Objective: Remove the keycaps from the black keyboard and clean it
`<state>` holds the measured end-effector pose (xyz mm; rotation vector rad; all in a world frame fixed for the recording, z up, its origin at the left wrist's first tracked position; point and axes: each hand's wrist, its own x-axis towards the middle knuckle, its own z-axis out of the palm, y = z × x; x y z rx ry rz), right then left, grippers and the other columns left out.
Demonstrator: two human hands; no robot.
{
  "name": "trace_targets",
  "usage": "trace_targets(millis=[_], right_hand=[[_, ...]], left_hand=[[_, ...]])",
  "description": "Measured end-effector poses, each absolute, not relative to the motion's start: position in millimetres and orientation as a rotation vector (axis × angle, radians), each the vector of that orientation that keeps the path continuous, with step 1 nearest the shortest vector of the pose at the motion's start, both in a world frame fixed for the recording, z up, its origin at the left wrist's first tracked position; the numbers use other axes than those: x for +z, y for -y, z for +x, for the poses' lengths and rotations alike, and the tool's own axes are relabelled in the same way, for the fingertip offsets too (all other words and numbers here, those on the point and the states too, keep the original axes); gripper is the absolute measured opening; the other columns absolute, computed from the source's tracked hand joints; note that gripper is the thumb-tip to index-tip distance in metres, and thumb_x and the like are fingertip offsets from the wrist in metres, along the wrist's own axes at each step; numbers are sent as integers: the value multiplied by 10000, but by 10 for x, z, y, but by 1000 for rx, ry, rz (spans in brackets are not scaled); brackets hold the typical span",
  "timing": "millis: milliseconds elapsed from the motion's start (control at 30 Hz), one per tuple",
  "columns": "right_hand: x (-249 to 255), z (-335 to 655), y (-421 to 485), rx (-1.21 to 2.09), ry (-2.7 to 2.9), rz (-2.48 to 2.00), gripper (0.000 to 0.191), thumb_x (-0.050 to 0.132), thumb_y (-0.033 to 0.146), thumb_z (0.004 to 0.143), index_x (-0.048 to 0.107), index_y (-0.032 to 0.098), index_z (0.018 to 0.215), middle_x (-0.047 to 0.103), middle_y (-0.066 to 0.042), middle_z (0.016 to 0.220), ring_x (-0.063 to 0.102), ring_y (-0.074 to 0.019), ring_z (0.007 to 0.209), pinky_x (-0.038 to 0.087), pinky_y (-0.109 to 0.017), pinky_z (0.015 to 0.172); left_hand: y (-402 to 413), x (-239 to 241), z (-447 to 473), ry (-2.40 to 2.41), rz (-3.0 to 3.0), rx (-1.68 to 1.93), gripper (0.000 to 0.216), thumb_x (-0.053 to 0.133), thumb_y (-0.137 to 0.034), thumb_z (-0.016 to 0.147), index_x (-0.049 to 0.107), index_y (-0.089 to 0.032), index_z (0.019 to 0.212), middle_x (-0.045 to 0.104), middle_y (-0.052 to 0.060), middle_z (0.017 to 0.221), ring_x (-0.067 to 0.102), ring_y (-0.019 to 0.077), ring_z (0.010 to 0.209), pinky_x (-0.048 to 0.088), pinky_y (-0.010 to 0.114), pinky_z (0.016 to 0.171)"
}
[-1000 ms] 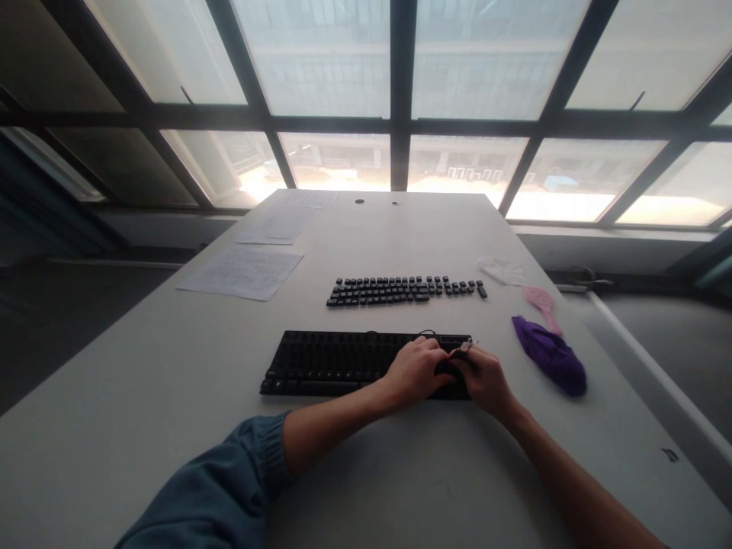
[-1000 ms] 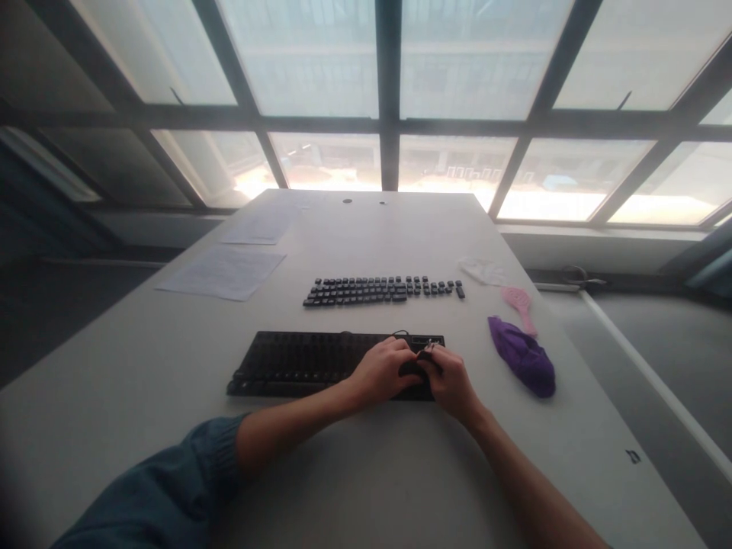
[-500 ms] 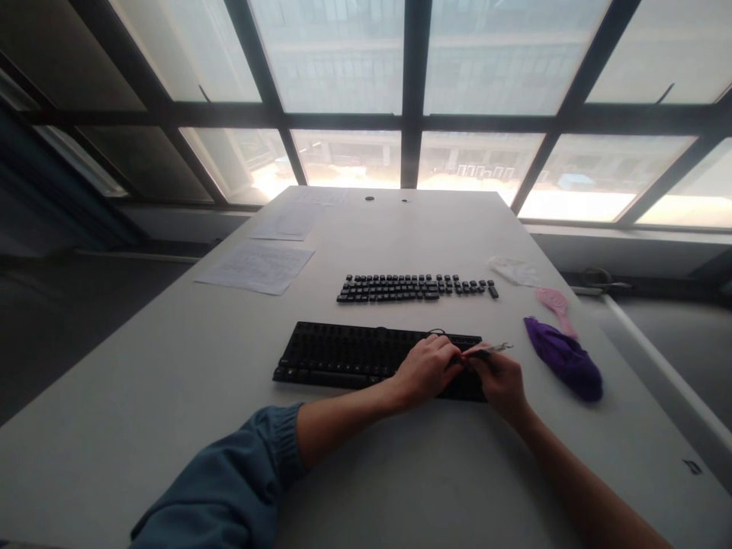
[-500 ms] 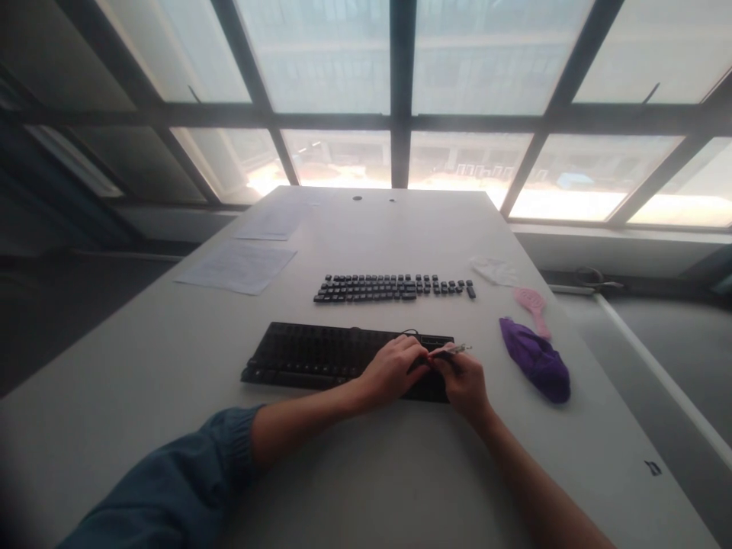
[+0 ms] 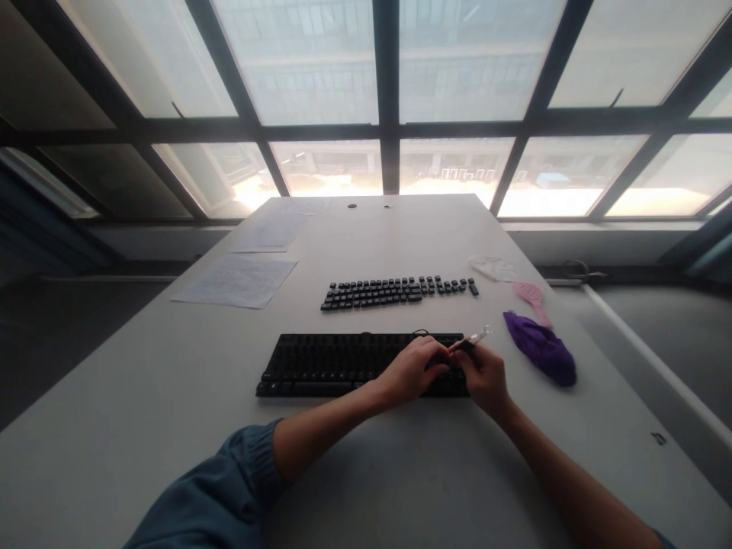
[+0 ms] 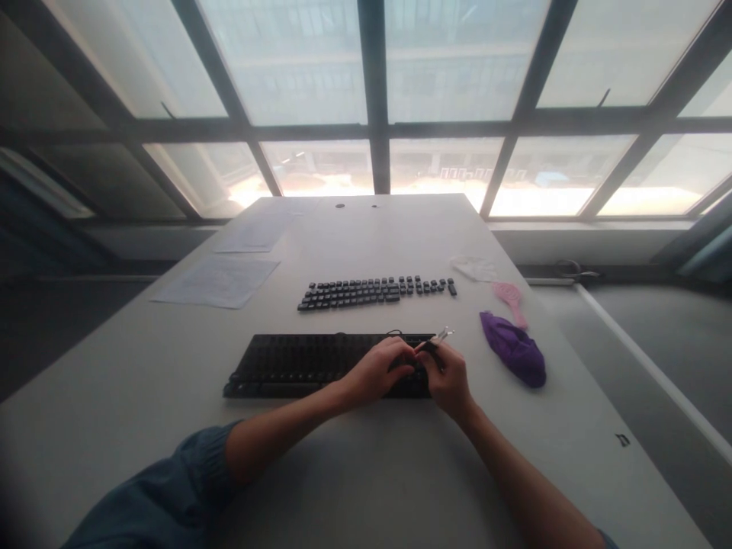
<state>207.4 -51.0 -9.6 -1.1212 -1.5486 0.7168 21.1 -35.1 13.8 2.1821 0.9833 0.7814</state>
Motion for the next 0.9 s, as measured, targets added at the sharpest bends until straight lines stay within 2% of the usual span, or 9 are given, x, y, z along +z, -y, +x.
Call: trace_targets(millis=[100, 233, 333, 500, 633, 767, 833, 900], right_hand=[[-100, 2055, 493, 817, 1411, -1186, 234, 596, 369, 901, 702, 167, 847, 685, -42, 706, 633, -194, 638, 499, -291, 605], [-81, 2043, 448, 996, 1221, -1223, 293, 634, 425, 864, 698, 142, 829, 663, -34, 631, 596, -181, 579, 473, -278, 552], [-71, 2056, 420, 1114, 1190, -1175, 300, 663, 435, 834, 700, 137, 832, 648, -23, 626, 566, -161, 558, 452, -267, 536], [-91, 2060, 411, 1122, 1190, -1157, 289, 662, 424, 833, 700, 137, 827, 652, -25, 646, 560, -157, 570, 440, -264, 542], [-93, 2072, 391, 1060, 1117, -1196, 298, 646, 422, 839, 700, 128, 832, 667, -45, 655, 576, -174, 587, 453, -281, 559], [-76, 2116, 353, 1032, 1007, -1178, 301, 649, 421, 831, 700, 124, 823, 671, -56, 662, 578, -177, 577, 465, -295, 566], [-71, 2131, 341, 1030, 987, -1160, 300, 654, 419, 827, 701, 123, 826, 670, -57, 661, 574, -173, 570, 465, -295, 563], [-67, 2136, 337, 1028, 983, -1149, 298, 656, 417, 825, 700, 122, 823, 668, -58, 655, 577, -174, 572, 466, -294, 562]], left_hand=[[360, 134, 215, -975, 2186, 831, 274, 667, -192, 877, 582, -204, 1138, 654, 38, 1000, 595, 181, 948, 479, 311, 879], [345, 153, 207, -891, 2425, 799, 125, 565, -214, 947, 613, -208, 1062, 641, 62, 1022, 569, 194, 979, 475, 324, 888], [323, 155, 218, -882, 2554, 756, 123, 539, -216, 960, 608, -199, 1059, 632, 63, 1000, 558, 195, 948, 479, 334, 888], [354, 185, 278, -952, 2561, 731, 110, 598, -182, 915, 600, -199, 1024, 608, 65, 1036, 544, 214, 990, 476, 375, 928], [301, 344, 273, -970, 2333, 799, 115, 641, -175, 879, 608, -206, 984, 598, 59, 1059, 566, 198, 993, 494, 332, 888], [-131, 552, 218, -1034, 2318, 912, 150, 627, -231, 898, 638, -210, 1046, 645, 39, 962, 592, 168, 850, 489, 304, 800], [-454, 586, 206, -1102, 2390, 967, 186, 641, -220, 884, 662, -209, 1069, 674, 37, 930, 604, 184, 892, 475, 324, 849], [-759, 543, 213, -1205, 2482, 974, 89, 660, -212, 863, 706, -201, 938, 707, 42, 925, 608, 204, 932, 446, 360, 917]])
